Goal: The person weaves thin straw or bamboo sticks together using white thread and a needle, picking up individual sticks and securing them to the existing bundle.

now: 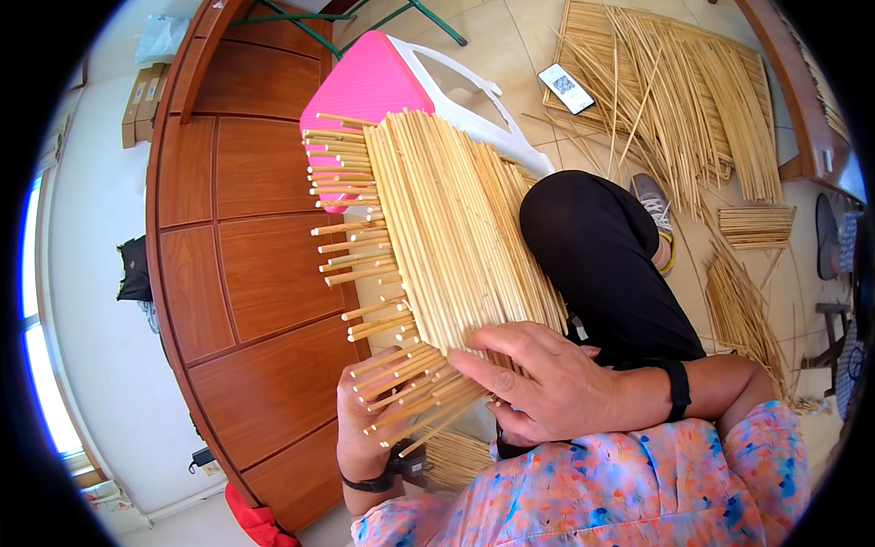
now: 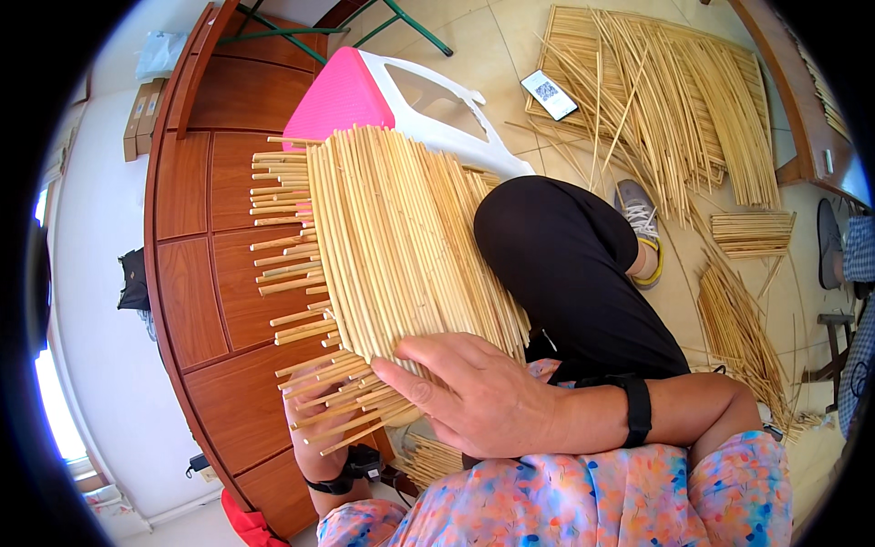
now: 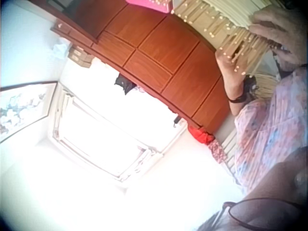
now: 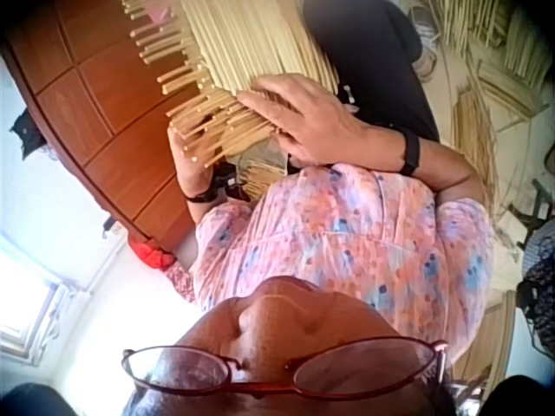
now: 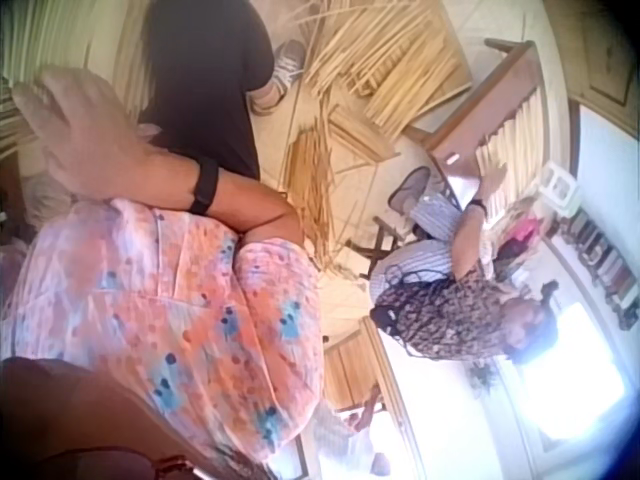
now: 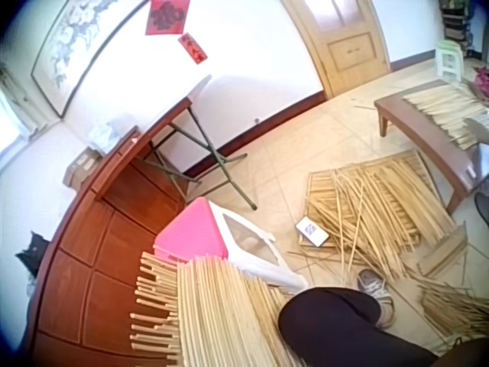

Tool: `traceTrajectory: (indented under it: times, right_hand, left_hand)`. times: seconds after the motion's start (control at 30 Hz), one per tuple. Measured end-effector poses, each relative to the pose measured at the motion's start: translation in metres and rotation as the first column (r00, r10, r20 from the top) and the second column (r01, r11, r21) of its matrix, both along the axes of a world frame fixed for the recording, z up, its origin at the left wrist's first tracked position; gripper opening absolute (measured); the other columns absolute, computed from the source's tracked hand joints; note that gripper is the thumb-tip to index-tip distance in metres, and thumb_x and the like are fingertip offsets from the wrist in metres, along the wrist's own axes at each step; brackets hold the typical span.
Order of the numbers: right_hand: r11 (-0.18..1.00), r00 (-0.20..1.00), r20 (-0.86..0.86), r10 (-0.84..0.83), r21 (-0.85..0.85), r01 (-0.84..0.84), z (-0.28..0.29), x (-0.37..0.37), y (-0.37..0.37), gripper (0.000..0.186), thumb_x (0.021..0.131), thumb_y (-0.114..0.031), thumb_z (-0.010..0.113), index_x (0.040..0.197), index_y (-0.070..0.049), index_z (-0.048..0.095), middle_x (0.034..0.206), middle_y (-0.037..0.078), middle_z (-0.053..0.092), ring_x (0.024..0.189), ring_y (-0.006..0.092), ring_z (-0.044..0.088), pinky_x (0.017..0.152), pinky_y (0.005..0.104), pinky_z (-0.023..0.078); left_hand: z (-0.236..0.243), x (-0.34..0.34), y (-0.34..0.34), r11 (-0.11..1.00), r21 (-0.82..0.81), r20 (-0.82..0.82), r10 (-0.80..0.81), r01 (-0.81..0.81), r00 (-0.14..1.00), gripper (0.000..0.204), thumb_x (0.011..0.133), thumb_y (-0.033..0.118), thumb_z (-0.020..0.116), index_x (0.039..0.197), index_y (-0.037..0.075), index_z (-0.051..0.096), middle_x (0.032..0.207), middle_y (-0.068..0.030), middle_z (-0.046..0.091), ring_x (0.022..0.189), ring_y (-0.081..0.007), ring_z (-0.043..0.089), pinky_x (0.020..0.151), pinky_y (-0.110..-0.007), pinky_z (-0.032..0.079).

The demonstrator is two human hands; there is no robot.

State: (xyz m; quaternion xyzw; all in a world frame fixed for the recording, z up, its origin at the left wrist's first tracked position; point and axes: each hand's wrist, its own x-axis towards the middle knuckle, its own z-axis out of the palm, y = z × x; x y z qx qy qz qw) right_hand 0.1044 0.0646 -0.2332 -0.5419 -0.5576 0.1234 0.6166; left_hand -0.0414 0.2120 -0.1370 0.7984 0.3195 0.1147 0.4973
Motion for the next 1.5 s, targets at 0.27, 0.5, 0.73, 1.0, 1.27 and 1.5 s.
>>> traceTrajectory:
  times: [0.27,0.5,0.73,1.0,1.27,1.5]
  right_hand:
    - [1.000,1.000,-0.004,-0.011,0.004,0.011,-0.001,0.000,0.000,0.071,0.062,-0.002,0.070,0.130,-0.002,0.049,0.113,0.016,0.050,0.098,0.0314,0.056,0.081,0.0389,0.049]
    - [1.000,1.000,0.009,-0.024,0.006,0.023,0.000,-0.001,0.001,0.072,0.061,-0.002,0.069,0.130,-0.001,0.049,0.112,0.017,0.051,0.097,0.0325,0.055,0.082,0.0395,0.049]
    - [1.000,1.000,-0.025,-0.013,0.006,0.014,0.001,0.001,0.001,0.075,0.060,-0.001,0.067,0.132,-0.001,0.047,0.113,0.020,0.049,0.095,0.0344,0.054,0.082,0.0405,0.048]
    - [0.997,0.997,-0.037,0.068,-0.019,-0.069,0.003,0.003,-0.001,0.080,0.062,-0.002,0.068,0.137,0.001,0.039,0.119,0.021,0.045,0.105,0.0360,0.052,0.088,0.0433,0.045]
    - [0.989,0.985,-0.094,0.146,0.026,-0.144,0.001,0.013,-0.005,0.079,0.065,-0.003,0.067,0.138,0.000,0.038,0.121,0.020,0.046,0.106,0.0359,0.052,0.090,0.0429,0.044]
    - [0.996,0.983,-0.171,-0.071,-0.056,0.062,-0.013,0.023,-0.022,0.066,0.067,-0.005,0.069,0.129,-0.001,0.048,0.114,0.018,0.053,0.101,0.0350,0.056,0.084,0.0373,0.050]
  left_hand:
    - [0.003,-0.010,0.002,1.000,0.001,-0.091,0.006,-0.006,0.996,0.022,0.072,-0.002,0.065,0.094,-0.003,0.067,0.086,-0.0137,0.068,0.077,-0.0206,0.067,0.066,-0.029,0.052]
    - [0.007,-0.004,0.001,0.998,0.066,-0.154,-0.014,0.025,0.988,0.023,0.068,-0.002,0.065,0.090,-0.004,0.069,0.078,-0.0100,0.066,0.069,-0.0187,0.064,0.064,-0.025,0.050]
    - [0.022,0.009,0.000,0.979,0.150,-0.189,-0.107,0.137,0.976,0.033,0.065,-0.009,0.062,0.097,-0.006,0.069,0.078,-0.0109,0.065,0.070,-0.0163,0.063,0.064,-0.025,0.049]
    - [0.007,0.023,-0.013,0.981,0.036,-0.022,0.194,-0.193,0.981,0.008,0.072,-0.009,0.061,0.080,-0.007,0.064,0.072,-0.0077,0.061,0.062,-0.0118,0.054,0.055,-0.023,0.043]
    - [0.003,0.027,-0.006,0.989,-0.056,-0.082,0.132,-0.137,0.988,0.002,0.078,-0.004,0.062,0.079,-0.006,0.061,0.069,-0.0043,0.061,0.059,-0.0088,0.052,0.054,-0.023,0.042]
    - [-0.006,0.022,0.001,0.990,0.002,-0.065,0.142,-0.142,0.988,0.004,0.076,-0.003,0.062,0.079,-0.006,0.062,0.072,-0.0059,0.062,0.060,-0.0135,0.056,0.056,-0.027,0.044]
